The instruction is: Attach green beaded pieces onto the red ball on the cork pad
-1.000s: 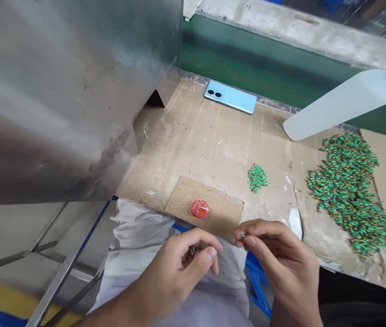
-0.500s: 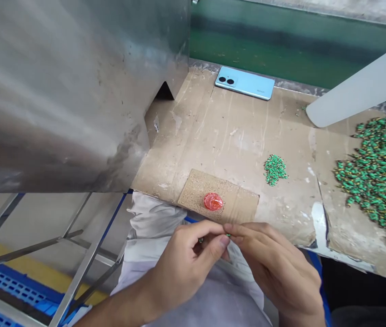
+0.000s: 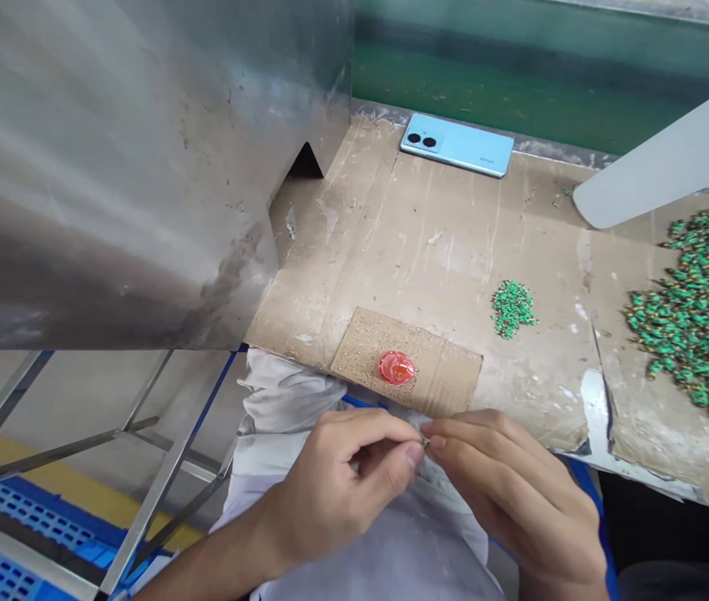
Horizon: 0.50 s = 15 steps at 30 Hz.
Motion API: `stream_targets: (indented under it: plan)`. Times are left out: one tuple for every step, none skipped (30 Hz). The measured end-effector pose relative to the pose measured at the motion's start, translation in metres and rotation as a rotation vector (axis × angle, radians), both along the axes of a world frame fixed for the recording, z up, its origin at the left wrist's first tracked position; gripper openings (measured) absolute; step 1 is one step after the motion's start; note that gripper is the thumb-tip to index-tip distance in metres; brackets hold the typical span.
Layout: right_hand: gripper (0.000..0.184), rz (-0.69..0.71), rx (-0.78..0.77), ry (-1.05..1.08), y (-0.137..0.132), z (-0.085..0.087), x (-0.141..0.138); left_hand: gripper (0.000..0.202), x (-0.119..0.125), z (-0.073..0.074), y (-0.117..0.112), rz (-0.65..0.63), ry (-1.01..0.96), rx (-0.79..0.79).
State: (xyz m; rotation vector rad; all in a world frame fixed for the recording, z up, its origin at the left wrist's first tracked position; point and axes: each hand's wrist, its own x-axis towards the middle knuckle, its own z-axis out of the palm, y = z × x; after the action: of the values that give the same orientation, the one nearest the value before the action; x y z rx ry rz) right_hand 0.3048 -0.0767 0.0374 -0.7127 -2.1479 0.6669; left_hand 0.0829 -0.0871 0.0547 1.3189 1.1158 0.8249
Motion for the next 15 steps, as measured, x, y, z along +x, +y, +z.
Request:
stream_targets:
  plan:
    - [0.035, -0.002, -0.018, -0.001, 0.001, 0.000, 0.000, 0.023, 0.000, 0.001, 0.001, -0.007, 0.005, 0.014]
    - [0.032, 0.000, -0.034, -0.012, 0.002, 0.001, -0.001, 0.023, -0.001, 0.002, 0.001, -0.015, -0.001, 0.020]
    - [0.029, 0.008, -0.048, -0.027, 0.004, 0.002, -0.002, 0.023, -0.001, 0.003, 0.002, -0.025, -0.016, 0.014]
    - [0.026, 0.017, -0.061, -0.040, 0.005, 0.003, -0.003, 0.023, -0.001, 0.003, 0.003, -0.038, -0.040, -0.002]
    - [0.024, 0.023, -0.073, -0.049, 0.007, 0.004, -0.004, 0.023, -0.002, 0.003, 0.004, -0.051, -0.067, -0.028]
    - [0.022, 0.024, -0.082, -0.055, 0.008, 0.006, -0.006, 0.024, -0.002, 0.003, 0.004, -0.064, -0.092, -0.062]
    - [0.021, 0.024, -0.087, -0.056, 0.009, 0.007, -0.007, 0.024, -0.003, 0.002, 0.005, -0.076, -0.109, -0.099]
    - [0.021, 0.025, -0.088, -0.059, 0.010, 0.008, -0.008, 0.024, -0.004, 0.001, 0.005, -0.085, -0.123, -0.135]
    - [0.021, 0.027, -0.088, -0.062, 0.011, 0.008, -0.009, 0.023, -0.005, 0.000, 0.005, -0.092, -0.133, -0.170]
    - [0.021, 0.031, -0.087, -0.067, 0.012, 0.008, -0.009, 0.023, -0.006, 0.000, 0.005, -0.094, -0.143, -0.202]
    - [0.021, 0.039, -0.083, -0.074, 0.012, 0.008, -0.010, 0.023, -0.007, -0.001, 0.005, -0.094, -0.156, -0.232]
    - [0.020, 0.047, -0.075, -0.079, 0.013, 0.008, -0.011, 0.023, -0.008, -0.003, 0.005, -0.095, -0.176, -0.259]
    - [0.019, 0.054, -0.065, -0.081, 0.014, 0.008, -0.011, 0.023, -0.009, -0.004, 0.005, -0.096, -0.203, -0.288]
    - [0.018, 0.058, -0.054, -0.081, 0.014, 0.008, -0.012, 0.023, -0.010, -0.005, 0.005, -0.096, -0.232, -0.315]
    - [0.018, 0.064, -0.043, -0.079, 0.016, 0.008, -0.014, 0.024, -0.011, -0.007, 0.006, -0.098, -0.262, -0.339]
